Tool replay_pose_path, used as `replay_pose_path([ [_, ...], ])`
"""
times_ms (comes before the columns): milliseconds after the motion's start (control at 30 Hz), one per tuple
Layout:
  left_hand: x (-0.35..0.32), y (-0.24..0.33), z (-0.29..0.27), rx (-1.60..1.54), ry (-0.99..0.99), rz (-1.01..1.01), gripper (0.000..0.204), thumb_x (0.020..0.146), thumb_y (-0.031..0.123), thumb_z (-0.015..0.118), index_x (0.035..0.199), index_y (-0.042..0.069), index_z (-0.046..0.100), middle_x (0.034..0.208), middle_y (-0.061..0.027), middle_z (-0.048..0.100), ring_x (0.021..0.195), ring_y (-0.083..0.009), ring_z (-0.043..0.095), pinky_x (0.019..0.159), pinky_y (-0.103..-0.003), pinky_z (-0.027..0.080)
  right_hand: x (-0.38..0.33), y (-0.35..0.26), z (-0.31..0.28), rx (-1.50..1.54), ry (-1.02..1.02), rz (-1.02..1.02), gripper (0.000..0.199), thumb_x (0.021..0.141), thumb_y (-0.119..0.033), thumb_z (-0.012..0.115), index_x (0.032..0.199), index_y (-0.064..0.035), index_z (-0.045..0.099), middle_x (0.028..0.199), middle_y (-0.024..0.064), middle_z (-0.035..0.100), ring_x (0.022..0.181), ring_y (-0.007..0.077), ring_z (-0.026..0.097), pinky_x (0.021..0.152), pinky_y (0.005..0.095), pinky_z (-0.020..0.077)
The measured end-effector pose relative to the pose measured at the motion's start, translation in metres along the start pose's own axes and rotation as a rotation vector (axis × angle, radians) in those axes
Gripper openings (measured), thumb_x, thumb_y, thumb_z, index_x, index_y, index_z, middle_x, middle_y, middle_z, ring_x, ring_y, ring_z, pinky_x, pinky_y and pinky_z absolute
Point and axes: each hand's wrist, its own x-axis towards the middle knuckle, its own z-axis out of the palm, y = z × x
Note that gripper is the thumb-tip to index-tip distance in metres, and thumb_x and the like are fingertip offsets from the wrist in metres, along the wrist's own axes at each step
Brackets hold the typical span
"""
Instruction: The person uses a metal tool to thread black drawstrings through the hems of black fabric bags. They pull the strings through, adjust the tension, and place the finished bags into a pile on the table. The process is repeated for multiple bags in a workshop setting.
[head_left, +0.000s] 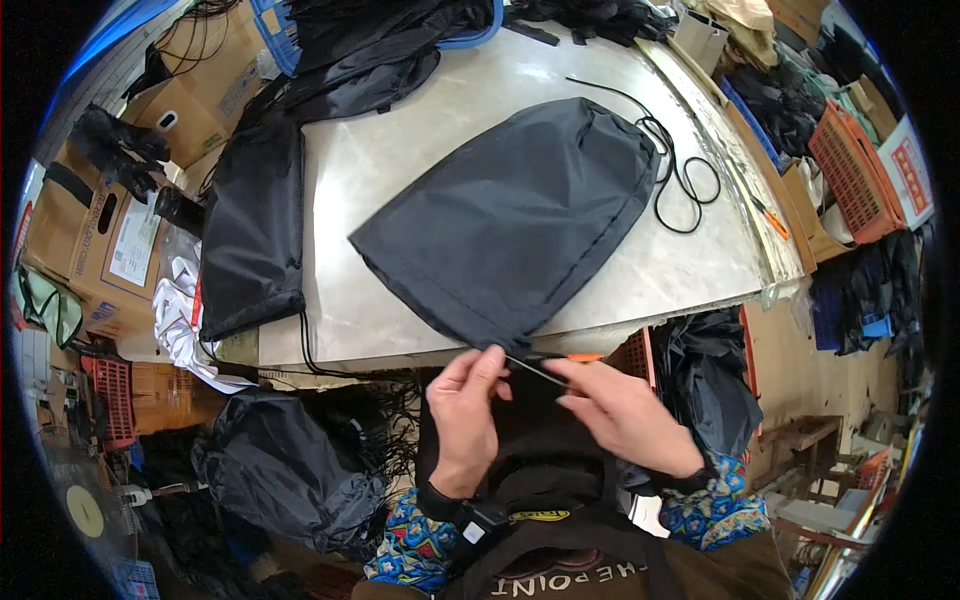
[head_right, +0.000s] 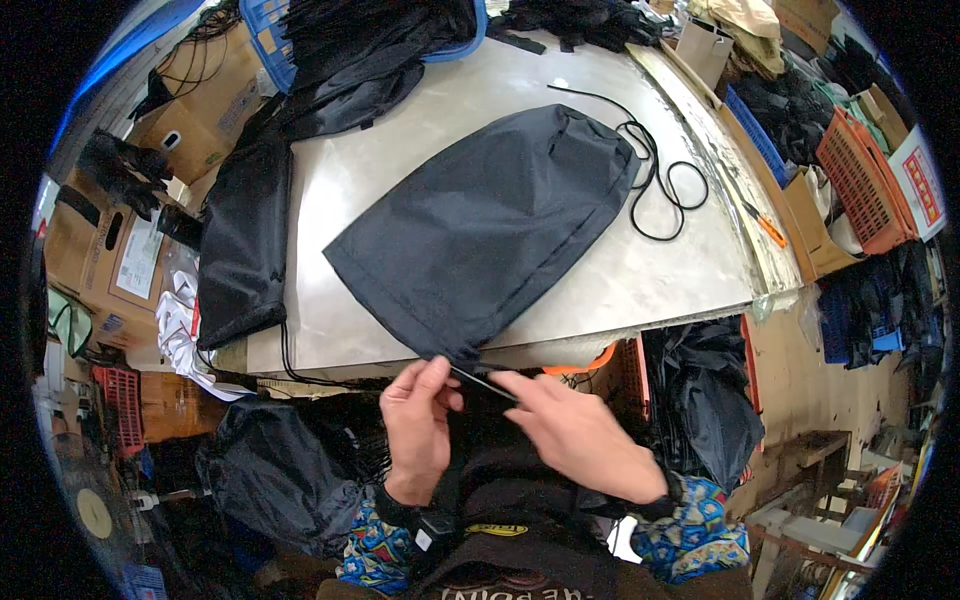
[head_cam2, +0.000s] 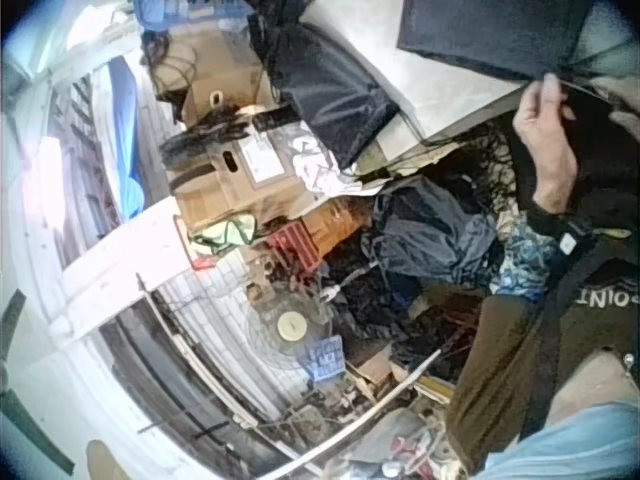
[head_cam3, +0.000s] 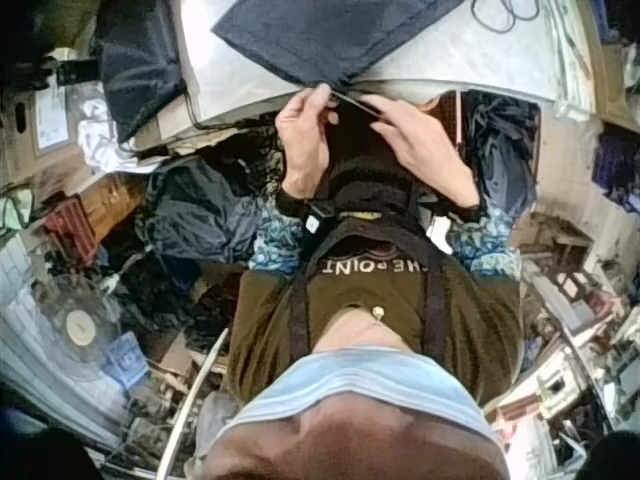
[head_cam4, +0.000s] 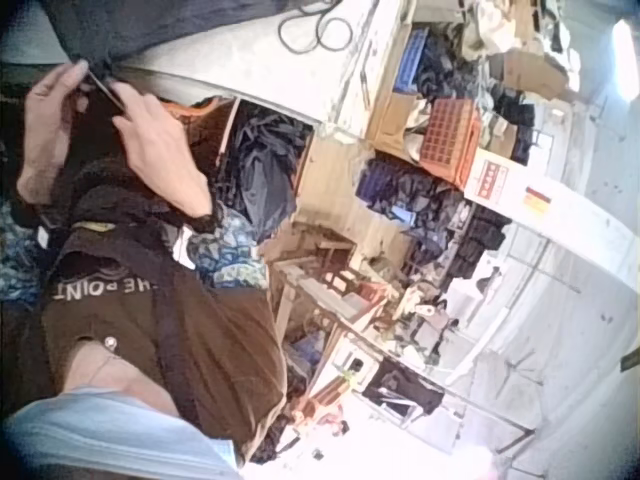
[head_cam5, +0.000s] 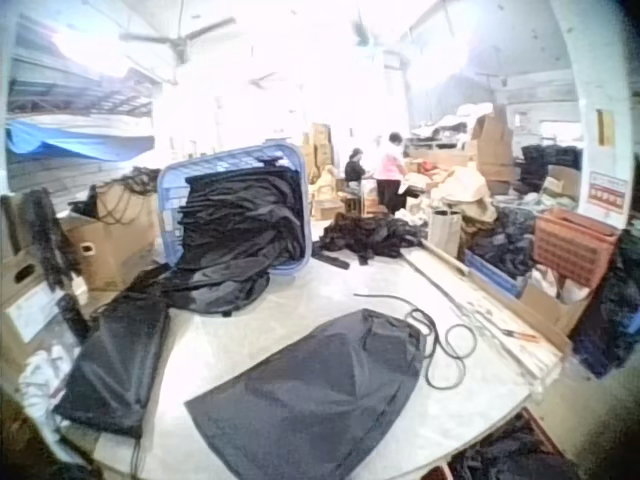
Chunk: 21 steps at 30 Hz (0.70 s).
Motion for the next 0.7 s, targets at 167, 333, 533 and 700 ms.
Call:
replay_pose_path([
  [167,-0.005,-0.007,-0.004,0.288,-0.198,-0.136,0.016,0.086,0.015,0.066,0.083,-0.001,0.064,0.069,-0.0049,0.062,0.055,-0.0085,0.054,0.050,-0.021,0.042,-0.015,0.018,-0.017,-0.070,0.049,0.023,0.022,0.082,-0.001,0.061,0.103,0.0012,0.060,0.085,0.0175,0.063,0.075,0.0317,0.063,0.065,0.0348,0.0499],
  [333,0.001,0.005,-0.002,-0.036,-0.025,-0.095,0.018,0.089,0.018,0.063,0.082,0.001,0.060,0.070,-0.0060,0.062,0.057,-0.0121,0.060,0.045,-0.023,0.047,-0.004,0.009,-0.005,-0.087,-0.012,-0.007,0.020,0.083,-0.004,0.062,0.101,0.0016,0.060,0.083,0.0187,0.062,0.075,0.0352,0.062,0.064,0.0371,0.0505],
  [533,0.032,0.047,-0.031,-0.089,0.060,0.107,0.031,0.095,0.027,0.055,0.073,0.005,0.055,0.063,-0.0043,0.058,0.052,-0.0119,0.057,0.044,-0.023,0.045,-0.021,0.007,-0.064,-0.140,-0.105,-0.039,0.018,0.081,-0.002,0.064,0.099,0.0013,0.063,0.075,0.0168,0.058,0.062,0.0324,0.057,0.054,0.0377,0.0449],
  [700,0.030,0.030,-0.007,0.129,-0.095,0.054,0.044,0.096,0.038,0.049,0.068,0.004,0.055,0.060,-0.0050,0.058,0.047,-0.0101,0.052,0.042,-0.022,0.039,-0.024,0.004,-0.075,-0.142,0.001,0.109,0.011,0.081,0.000,0.063,0.092,0.0025,0.065,0.067,0.0150,0.057,0.057,0.0271,0.056,0.052,0.0305,0.0427],
])
